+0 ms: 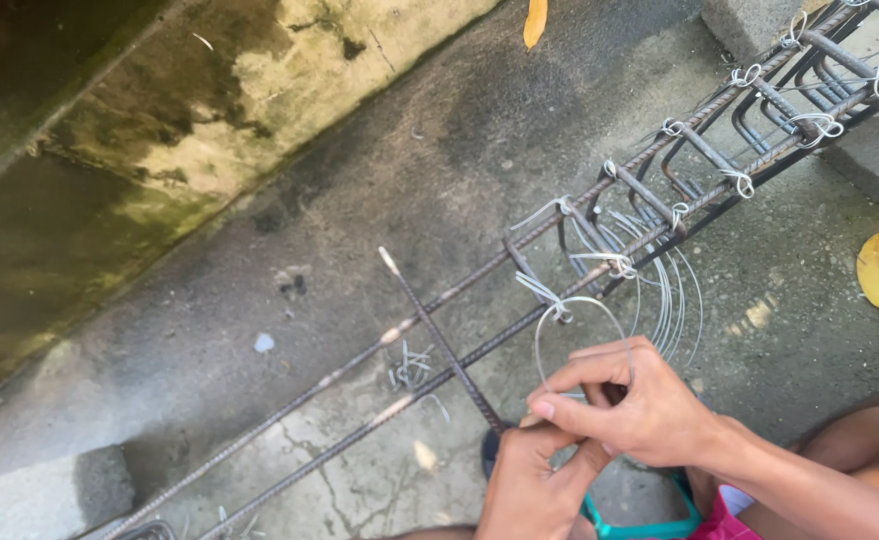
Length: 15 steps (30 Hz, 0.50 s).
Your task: Tying steel rebar joints together using wire and a metal hook tool
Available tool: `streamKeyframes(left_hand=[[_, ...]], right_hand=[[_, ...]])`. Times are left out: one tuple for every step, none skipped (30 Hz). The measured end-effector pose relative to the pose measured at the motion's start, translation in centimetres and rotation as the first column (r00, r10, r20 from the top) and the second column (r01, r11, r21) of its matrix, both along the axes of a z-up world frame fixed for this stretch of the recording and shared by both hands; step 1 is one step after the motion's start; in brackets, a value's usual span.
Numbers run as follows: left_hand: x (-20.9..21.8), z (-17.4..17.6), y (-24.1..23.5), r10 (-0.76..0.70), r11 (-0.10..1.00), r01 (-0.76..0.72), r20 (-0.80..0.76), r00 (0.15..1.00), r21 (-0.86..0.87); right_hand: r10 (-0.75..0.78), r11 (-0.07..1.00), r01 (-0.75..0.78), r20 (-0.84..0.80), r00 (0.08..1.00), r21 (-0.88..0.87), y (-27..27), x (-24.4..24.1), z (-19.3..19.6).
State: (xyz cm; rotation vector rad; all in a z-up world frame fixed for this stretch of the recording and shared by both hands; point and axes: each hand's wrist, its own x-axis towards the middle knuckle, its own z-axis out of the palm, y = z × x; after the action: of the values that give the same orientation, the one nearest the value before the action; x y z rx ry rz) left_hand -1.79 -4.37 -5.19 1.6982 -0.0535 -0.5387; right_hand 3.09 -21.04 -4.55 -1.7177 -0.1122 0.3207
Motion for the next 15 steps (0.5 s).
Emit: streamKeyframes(left_hand=[[0.1,0.2,0.0,-0.006,1.0,0.008,0.058,0.998,-0.026],[0.3,0.7,-0.1,-0.007,1.0,0.009,0.056,0.998,-0.025],[0.5,1.2,-0.2,-0.011,0.999,0.014,0.055,0.998,-0.053],[0.8,1.6,-0.2,-0.017,0.997,0.021,0.056,0.998,-0.08],[0.7,1.7,-0.2,-0.02,0.997,0.024,0.057,0.998,-0.079],[0.6,1.9,-0.1,-0.047,0.998,0.045,-0.036,0.998,-0.036],[0.5,2.1,0.0,-0.07,0.997,0.071,-0.129,0.989,0.005],[0.2,2.0,-0.1,-0.067,0.998,0.068,-0.132,0.989,0.002],[0.0,2.0,-0.3,-0.078,0.997,0.081,-0.182,0.98,0.006],[0.0,1.9,-0.3,-0.093,0.995,0.098,-0.227,0.969,0.011],[0.0,1.6,-0.4,-0.094,0.995,0.099,-0.226,0.97,0.009],[-0.2,1.3,-0.5,-0.109,0.993,0.116,-0.2,0.974,0.023],[-0.4,1.1,-0.6,-0.124,0.99,0.133,-0.173,0.977,0.038],[-0.5,0.8,-0.6,-0.123,0.991,0.131,-0.175,0.977,0.037],[-0.6,0.6,-0.6,-0.133,0.988,0.141,-0.141,0.981,0.055]], right_hand=[[0.007,1.0,-0.006,0.051,0.999,-0.024,0.1,-0.1,0.0],[0.006,1.0,-0.005,0.048,0.999,-0.024,0.1,0.0,0.1],[0.059,0.998,-0.059,0.069,0.996,0.008,0.0,0.1,0.1],[0.109,0.993,-0.113,0.093,0.99,0.039,-0.1,0.2,0.1],[0.106,0.993,-0.11,0.094,0.99,0.039,-0.4,0.3,-0.1],[0.162,0.955,-0.145,-0.045,0.986,0.258,-0.8,0.4,-0.3],[0.242,0.874,-0.139,-0.17,0.955,0.466,-1.1,0.5,-0.4],[0.245,0.875,-0.14,-0.174,0.954,0.464,-1.1,0.3,-0.5],[0.224,0.876,-0.097,-0.221,0.949,0.472,-1.1,0.1,-0.5],[0.2,0.877,-0.053,-0.263,0.944,0.478,-1.0,0.0,-0.5],[0.199,0.878,-0.053,-0.262,0.944,0.476,-0.8,0.1,-0.7],[0.149,0.913,-0.035,-0.25,0.957,0.407,-0.7,0.0,-0.8],[0.1,0.942,-0.016,-0.235,0.967,0.335,-0.6,-0.1,-1.0],[0.102,0.942,-0.017,-0.237,0.966,0.334,-0.5,-0.3,-1.2],[0.076,0.954,-0.004,-0.229,0.97,0.299,-0.3,-0.4,-1.4]])
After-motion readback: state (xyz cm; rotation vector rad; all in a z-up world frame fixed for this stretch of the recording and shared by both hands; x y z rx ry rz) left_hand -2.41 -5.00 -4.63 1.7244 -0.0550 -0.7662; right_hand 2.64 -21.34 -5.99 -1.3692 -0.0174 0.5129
